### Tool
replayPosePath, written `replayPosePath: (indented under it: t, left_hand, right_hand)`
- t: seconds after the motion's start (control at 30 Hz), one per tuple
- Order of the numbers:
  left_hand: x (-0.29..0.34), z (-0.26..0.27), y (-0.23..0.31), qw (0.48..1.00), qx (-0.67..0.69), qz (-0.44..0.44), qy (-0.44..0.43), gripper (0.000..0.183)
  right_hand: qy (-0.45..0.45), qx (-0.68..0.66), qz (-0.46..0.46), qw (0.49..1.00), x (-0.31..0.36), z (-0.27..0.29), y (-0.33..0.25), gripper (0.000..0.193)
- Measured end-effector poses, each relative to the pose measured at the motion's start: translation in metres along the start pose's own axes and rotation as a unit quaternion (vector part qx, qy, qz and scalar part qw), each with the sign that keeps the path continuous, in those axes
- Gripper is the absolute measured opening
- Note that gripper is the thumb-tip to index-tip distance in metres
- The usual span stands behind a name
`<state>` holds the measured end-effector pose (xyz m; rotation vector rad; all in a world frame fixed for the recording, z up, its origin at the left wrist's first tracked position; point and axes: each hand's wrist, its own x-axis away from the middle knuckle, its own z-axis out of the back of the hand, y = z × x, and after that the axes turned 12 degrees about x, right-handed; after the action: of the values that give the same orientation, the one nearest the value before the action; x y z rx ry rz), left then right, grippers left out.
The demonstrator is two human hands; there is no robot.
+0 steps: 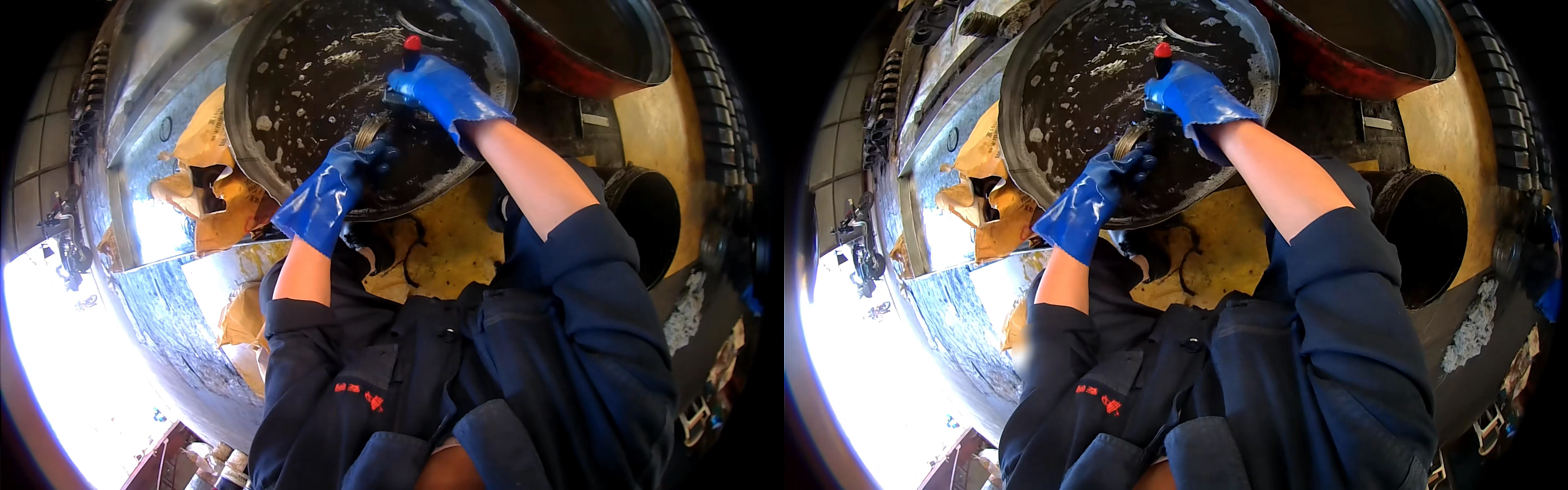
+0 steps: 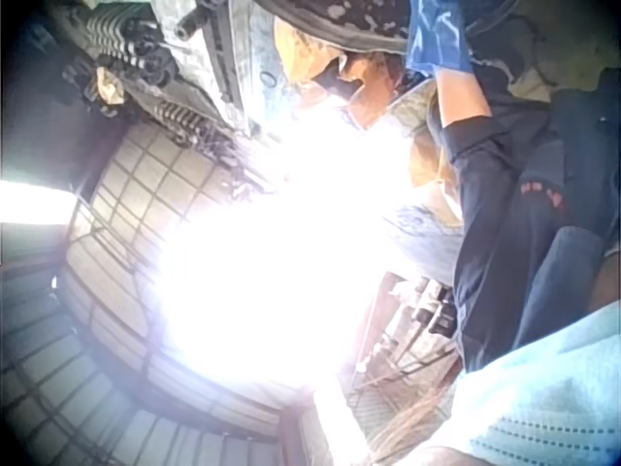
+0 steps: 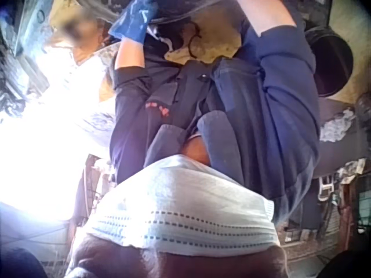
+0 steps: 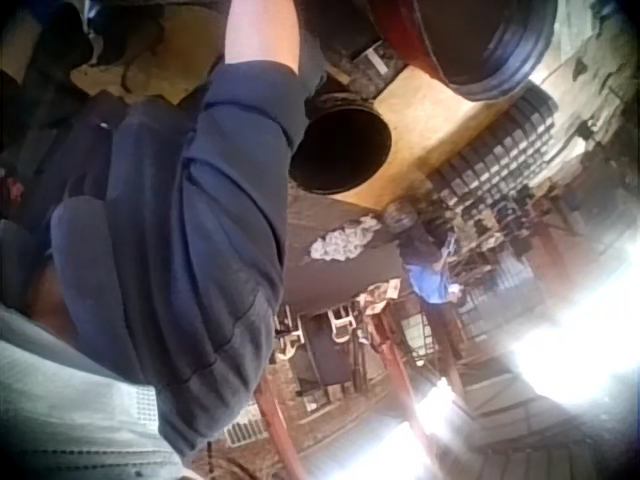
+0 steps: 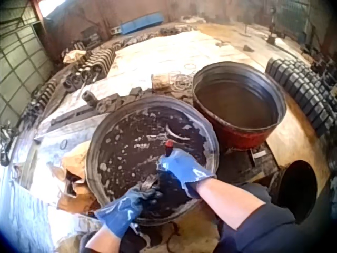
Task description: The person cleans metal springs and circular components in a bucket of liquid, scrubbing them with a brush and then placing them into a paper bag.
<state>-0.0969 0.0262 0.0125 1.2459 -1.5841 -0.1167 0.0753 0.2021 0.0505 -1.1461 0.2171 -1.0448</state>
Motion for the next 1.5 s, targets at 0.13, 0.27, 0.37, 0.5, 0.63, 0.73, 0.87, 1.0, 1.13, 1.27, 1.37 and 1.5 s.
replayPosePath:
  t: [0.13, 0.27, 0.37, 0.5, 0.63, 0.73, 0.87, 1.0, 1.13, 1.27, 1.37, 1.5]
  left_hand:
    - [-0.012, 0.001, -0.012, 0.994, -0.028, -0.038, -0.097, 0.039]
    - [-0.016, 0.027, -0.008, 0.996, 0.064, 0.033, -0.062, 0.042]
    - [-0.019, 0.045, -0.011, 0.999, 0.045, -0.011, 0.021, 0.035]
    - [-0.022, 0.036, -0.016, 0.996, 0.055, -0.059, 0.047, 0.032]
    - [-0.003, 0.055, -0.005, 0.994, 0.042, -0.064, 0.074, 0.035]
    - [-0.015, 0.029, -0.013, 0.993, 0.071, -0.076, 0.063, 0.036]
    - [-0.007, 0.03, -0.007, 0.994, 0.05, -0.062, 0.069, 0.039]
    - [-0.005, 0.033, -0.007, 0.993, 0.009, -0.088, 0.084, 0.04]
    - [-0.004, 0.034, -0.006, 0.993, -0.027, -0.093, 0.068, 0.04]
    - [-0.008, 0.026, -0.006, 0.996, -0.007, -0.073, 0.051, 0.04]
    - [-0.004, 0.029, -0.003, 0.993, 0.088, -0.042, 0.066, 0.039]
    - [-0.002, 0.033, -0.003, 0.994, 0.077, -0.057, 0.046, 0.04]
  right_hand:
    - [0.092, 0.009, 0.006, 0.996, -0.001, 0.03, 0.012, 0.041]
    - [0.086, 0.083, 0.001, 0.993, -0.008, 0.03, 0.021, 0.042]
    - [0.011, -0.097, 0.085, 0.992, 0.002, 0.018, 0.009, 0.043]
    - [-0.156, 0.008, 0.017, 0.988, -0.015, -0.01, -0.007, 0.052]
    - [-0.19, 0.044, 0.11, 0.975, 0.015, -0.039, -0.037, 0.048]
    - [-0.129, 0.0, 0.052, 0.99, -0.02, -0.034, 0.015, 0.037]
    - [-0.018, 0.113, 0.001, 0.993, -0.021, -0.02, 0.001, 0.033]
    - [-0.171, 0.069, 0.122, 0.975, -0.001, -0.018, -0.033, 0.037]
    - [-0.156, 0.163, 0.163, 0.96, 0.01, -0.029, -0.039, 0.038]
    - [-0.048, 0.201, 0.045, 0.977, -0.022, -0.024, -0.009, 0.036]
    - [-0.074, 0.083, 0.048, 0.993, -0.011, -0.018, -0.016, 0.038]
    - [-0.138, 0.116, 0.166, 0.969, 0.016, -0.032, -0.038, 0.044]
